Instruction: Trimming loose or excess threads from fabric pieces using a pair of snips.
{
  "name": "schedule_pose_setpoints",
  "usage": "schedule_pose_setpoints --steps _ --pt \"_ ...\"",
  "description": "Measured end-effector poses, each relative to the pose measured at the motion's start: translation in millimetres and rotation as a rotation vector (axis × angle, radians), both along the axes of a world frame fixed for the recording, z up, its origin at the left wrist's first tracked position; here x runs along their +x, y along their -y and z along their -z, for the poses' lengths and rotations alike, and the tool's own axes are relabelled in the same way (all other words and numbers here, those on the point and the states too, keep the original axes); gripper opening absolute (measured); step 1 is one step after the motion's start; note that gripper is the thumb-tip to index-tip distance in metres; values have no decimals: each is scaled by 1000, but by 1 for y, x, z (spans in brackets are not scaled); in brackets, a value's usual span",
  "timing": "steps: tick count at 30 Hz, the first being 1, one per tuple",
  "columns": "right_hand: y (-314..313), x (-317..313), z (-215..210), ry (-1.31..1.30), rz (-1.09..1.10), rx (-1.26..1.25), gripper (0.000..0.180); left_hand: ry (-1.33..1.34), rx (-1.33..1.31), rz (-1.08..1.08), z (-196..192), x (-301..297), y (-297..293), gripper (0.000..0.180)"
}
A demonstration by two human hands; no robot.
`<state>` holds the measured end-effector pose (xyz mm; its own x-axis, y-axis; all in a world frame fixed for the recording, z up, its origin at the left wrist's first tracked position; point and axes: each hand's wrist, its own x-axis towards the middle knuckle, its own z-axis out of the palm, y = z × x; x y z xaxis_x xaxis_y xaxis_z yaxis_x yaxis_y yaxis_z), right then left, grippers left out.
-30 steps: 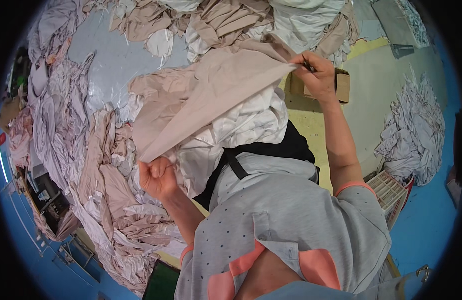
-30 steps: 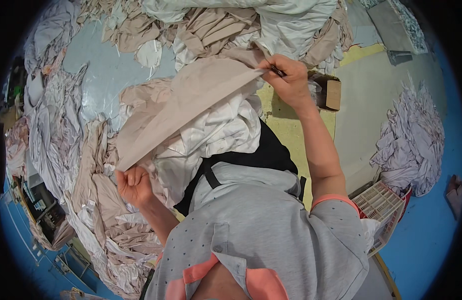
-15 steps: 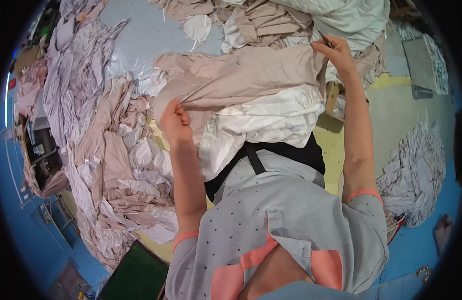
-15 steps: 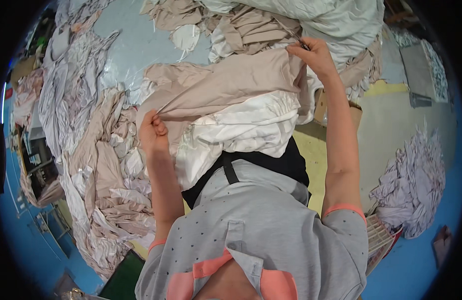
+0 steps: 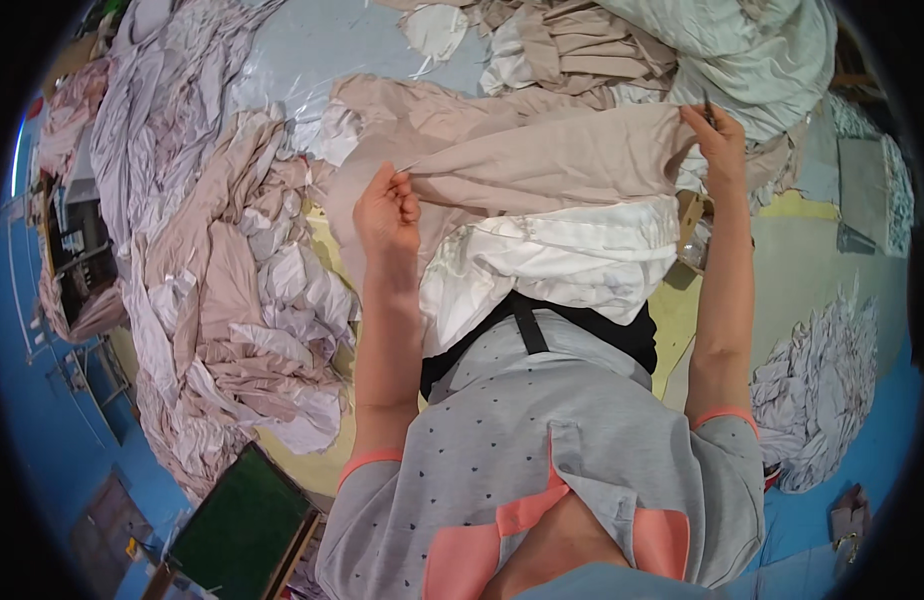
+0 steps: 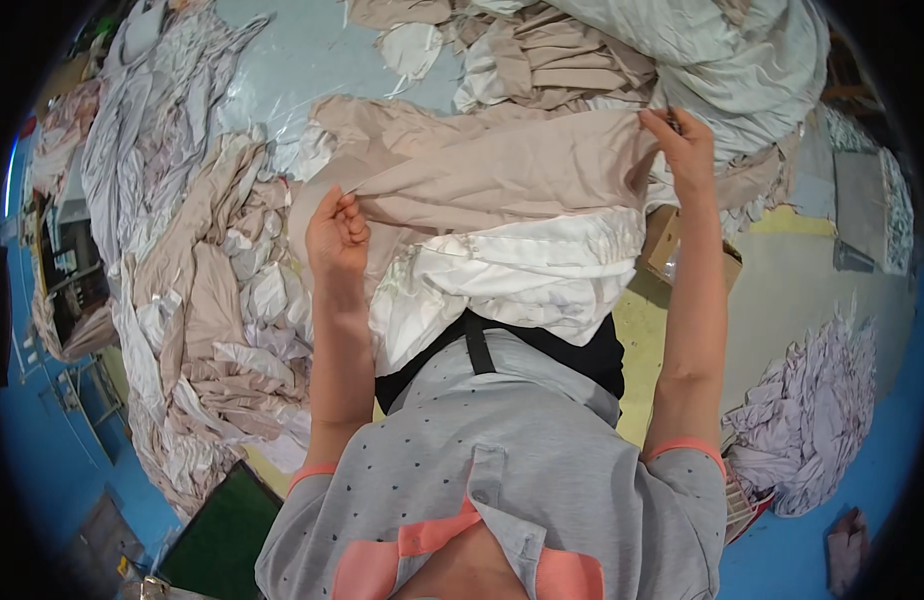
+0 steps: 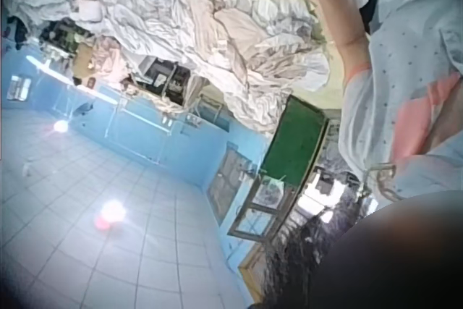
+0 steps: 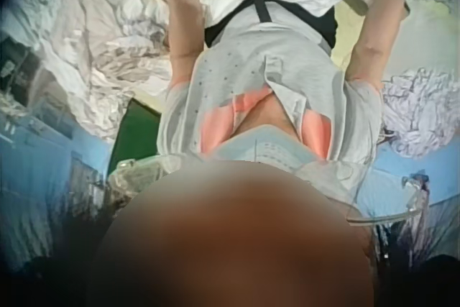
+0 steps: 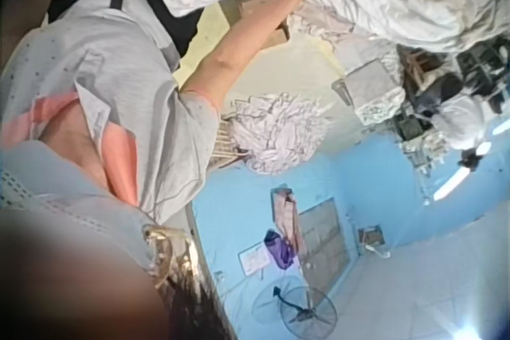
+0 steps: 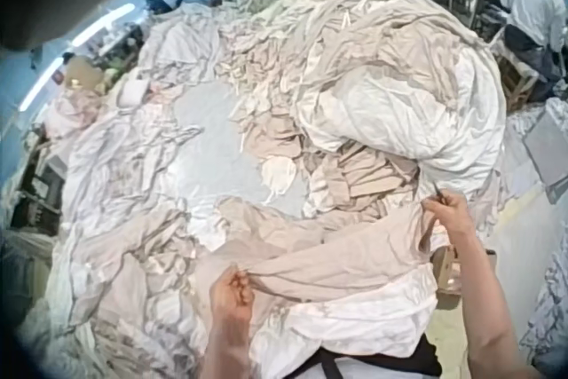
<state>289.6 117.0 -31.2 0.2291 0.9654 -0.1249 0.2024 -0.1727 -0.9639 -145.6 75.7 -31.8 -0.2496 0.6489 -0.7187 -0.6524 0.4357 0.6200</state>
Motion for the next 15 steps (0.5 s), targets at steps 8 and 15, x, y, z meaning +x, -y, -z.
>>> schedule_pose_setpoints --steps 8,15 --pt "-3 4 1 -59 67 4 6 49 12 110 15 -4 -2 22" --pt "4 -1 -21 -96 100 11 9 42 51 133 8 18 -2 20"
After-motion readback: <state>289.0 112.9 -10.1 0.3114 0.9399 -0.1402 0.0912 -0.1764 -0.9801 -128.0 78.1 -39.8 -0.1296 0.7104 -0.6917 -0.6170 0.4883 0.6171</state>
